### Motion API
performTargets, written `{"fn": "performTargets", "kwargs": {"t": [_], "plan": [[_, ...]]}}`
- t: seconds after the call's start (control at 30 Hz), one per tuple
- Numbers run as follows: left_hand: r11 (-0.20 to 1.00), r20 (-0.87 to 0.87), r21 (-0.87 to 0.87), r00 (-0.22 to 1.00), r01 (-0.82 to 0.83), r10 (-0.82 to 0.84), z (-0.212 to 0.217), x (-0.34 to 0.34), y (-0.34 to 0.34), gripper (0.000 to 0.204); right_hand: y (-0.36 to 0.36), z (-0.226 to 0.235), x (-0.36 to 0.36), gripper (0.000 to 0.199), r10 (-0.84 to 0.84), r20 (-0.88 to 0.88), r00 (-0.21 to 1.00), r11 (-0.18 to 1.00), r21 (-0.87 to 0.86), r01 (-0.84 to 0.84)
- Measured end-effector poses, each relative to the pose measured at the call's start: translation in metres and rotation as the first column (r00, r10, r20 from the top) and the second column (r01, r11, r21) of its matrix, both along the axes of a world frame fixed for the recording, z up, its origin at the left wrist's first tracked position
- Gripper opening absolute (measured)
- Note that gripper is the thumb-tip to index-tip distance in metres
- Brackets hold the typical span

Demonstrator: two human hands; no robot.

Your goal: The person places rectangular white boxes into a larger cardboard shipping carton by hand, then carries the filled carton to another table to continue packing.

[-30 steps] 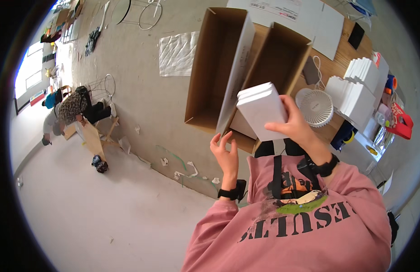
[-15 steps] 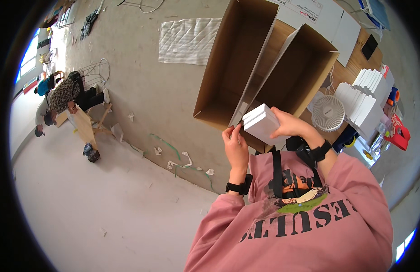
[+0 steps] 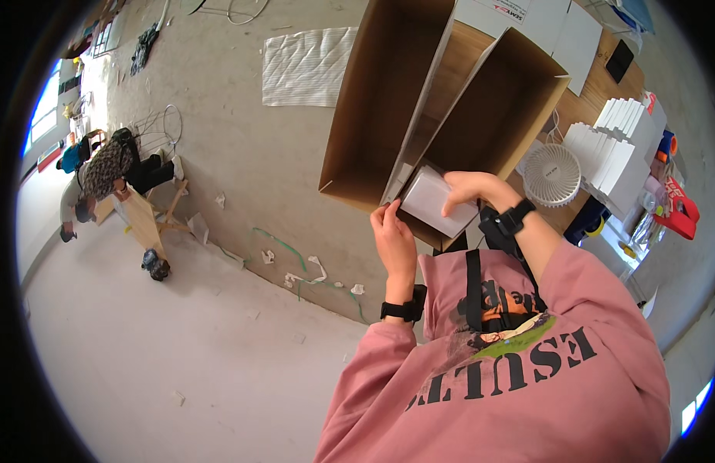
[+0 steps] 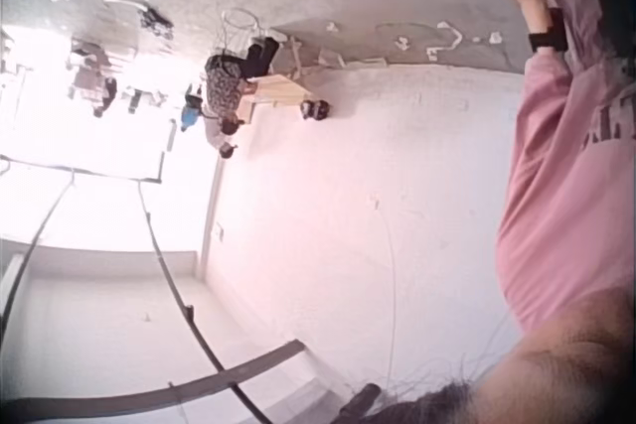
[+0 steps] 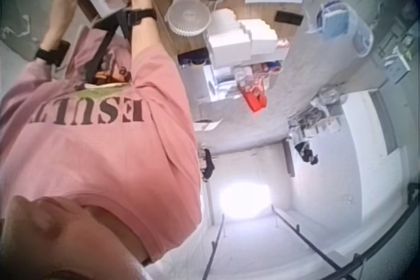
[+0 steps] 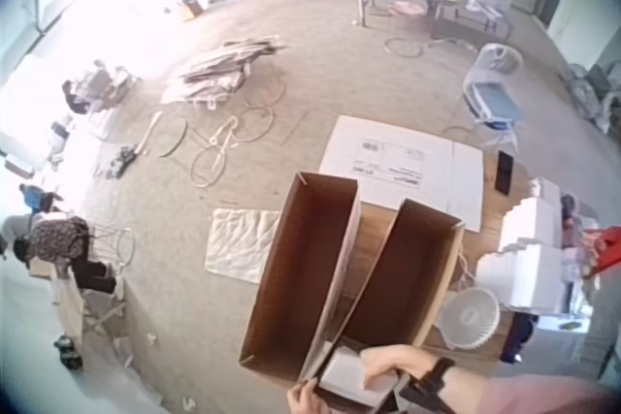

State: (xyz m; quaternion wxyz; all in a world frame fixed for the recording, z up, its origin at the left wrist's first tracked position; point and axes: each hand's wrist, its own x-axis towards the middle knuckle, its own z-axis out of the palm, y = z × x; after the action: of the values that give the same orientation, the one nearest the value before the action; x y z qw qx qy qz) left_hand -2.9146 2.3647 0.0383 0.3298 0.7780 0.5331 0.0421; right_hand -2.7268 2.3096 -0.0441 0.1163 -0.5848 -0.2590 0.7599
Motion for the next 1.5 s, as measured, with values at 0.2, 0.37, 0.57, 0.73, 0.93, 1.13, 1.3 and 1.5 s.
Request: {"fn": "performTargets", "kwargs": {"t": [0.2, 0.37, 0.57, 0.73, 0.93, 1.13, 1.3, 1.5], "plan": [[1.0, 0.051, 0.018, 0.999, -0.012, 0.011, -0.008, 0.0, 0.001, 0.033, 0.012, -0.012, -0.04, 0.062, 0.118, 0.217, 0.969, 0.985, 0.098, -0.142], [0.998, 0.031, -0.043, 0.999, -0.042, 0.043, -0.003, -0.001, 0.005, 0.031, -0.009, 0.017, -0.07, 0.071, -0.22, 0.603, 0.767, 0.957, 0.287, 0.049], [0.999, 0.043, -0.035, 0.999, -0.021, 0.023, -0.006, 0.002, 0.002, 0.03, -0.012, 0.024, -0.059, 0.051, -0.237, 0.589, 0.773, 0.947, 0.317, 0.049], [1.0, 0.065, -0.01, 0.998, -0.017, 0.018, -0.013, -0.004, 0.002, 0.029, -0.014, 0.026, -0.061, 0.042, -0.296, 0.59, 0.751, 0.93, 0.358, 0.084], [1.0, 0.055, -0.008, 0.998, 0.019, -0.019, -0.011, -0.005, -0.002, 0.028, -0.012, 0.015, -0.055, 0.05, -0.318, 0.484, 0.815, 0.942, 0.258, 0.215], [0.999, 0.046, -0.018, 0.998, 0.033, -0.032, -0.01, -0.007, 0.003, 0.028, -0.012, 0.009, -0.032, 0.056, -0.318, 0.244, 0.916, 0.935, 0.242, 0.26], [0.997, 0.031, -0.078, 1.0, 0.008, -0.005, 0.0, 0.003, 0.004, 0.03, -0.004, 0.029, 0.047, 0.052, -0.29, 0.406, 0.867, 0.95, 0.231, 0.21], [0.997, 0.011, -0.042, 0.998, 0.057, -0.057, 0.001, -0.006, 0.006, 0.03, 0.044, -0.003, 0.068, 0.051, 0.066, 0.661, 0.747, 0.996, -0.09, -0.008]]}}
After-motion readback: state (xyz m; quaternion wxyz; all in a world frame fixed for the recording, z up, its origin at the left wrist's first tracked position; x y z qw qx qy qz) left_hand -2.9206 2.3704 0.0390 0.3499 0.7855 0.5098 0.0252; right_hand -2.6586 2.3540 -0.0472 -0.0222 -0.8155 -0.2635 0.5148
